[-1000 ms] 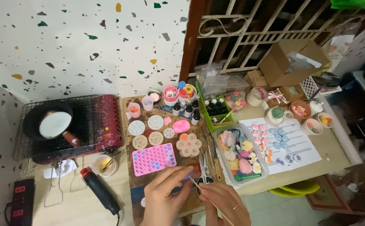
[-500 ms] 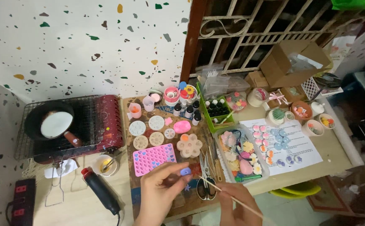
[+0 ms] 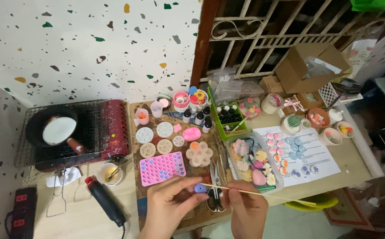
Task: Assembling and finishing small decorative candles using a heat gun and various wax components.
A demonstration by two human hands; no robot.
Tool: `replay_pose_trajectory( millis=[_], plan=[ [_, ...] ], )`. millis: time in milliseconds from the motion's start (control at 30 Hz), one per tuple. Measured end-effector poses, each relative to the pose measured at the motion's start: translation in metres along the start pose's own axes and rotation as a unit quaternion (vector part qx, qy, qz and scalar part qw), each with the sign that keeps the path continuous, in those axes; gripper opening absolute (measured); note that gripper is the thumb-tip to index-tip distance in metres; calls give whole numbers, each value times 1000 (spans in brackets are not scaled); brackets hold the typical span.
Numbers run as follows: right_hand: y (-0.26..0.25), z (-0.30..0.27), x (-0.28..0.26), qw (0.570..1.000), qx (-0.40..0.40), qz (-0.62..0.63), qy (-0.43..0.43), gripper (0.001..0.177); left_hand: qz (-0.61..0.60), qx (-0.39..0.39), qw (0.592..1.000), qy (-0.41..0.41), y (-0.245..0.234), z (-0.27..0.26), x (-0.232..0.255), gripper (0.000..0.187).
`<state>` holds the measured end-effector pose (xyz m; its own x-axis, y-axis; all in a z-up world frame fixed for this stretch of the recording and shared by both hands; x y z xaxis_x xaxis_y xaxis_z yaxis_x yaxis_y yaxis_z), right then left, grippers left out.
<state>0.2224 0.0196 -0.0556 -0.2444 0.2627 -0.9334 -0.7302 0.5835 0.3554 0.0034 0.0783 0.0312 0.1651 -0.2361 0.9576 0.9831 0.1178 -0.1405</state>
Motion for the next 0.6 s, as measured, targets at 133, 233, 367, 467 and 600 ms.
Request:
replay_pose_trajectory(
  millis=[133,233,367,467,600],
  plan=[
    [0,3,5,1000,-6,2,25,18,-11,0,1000,12,0,1,1,37],
    [-6,6,14,996,23,-2,89,16,-6,-2,998,56,-2,4,9,36],
    [-6,10,22,987,10,15,160,16,14,-11,996,91,-3,6,16,35],
    [-7,14,27,974,6,42,224,16,22,-12,993,114,-5,8,21,35],
    [-15,23,42,960,11,109,259,19,-1,-6,994,107,-9,8,20,36]
  ],
)
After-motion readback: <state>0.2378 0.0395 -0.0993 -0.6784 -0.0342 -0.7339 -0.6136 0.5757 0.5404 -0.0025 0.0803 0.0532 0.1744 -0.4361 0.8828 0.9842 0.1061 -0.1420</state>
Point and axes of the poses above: each hand's wrist, its own z-axis towards the middle knuckle, its own y-axis out of the palm, x = y × z, the point moved 7 cm from there along z, towards the middle knuckle, and after that the axes turned 14 degrees about x, right-handed, at the moved point
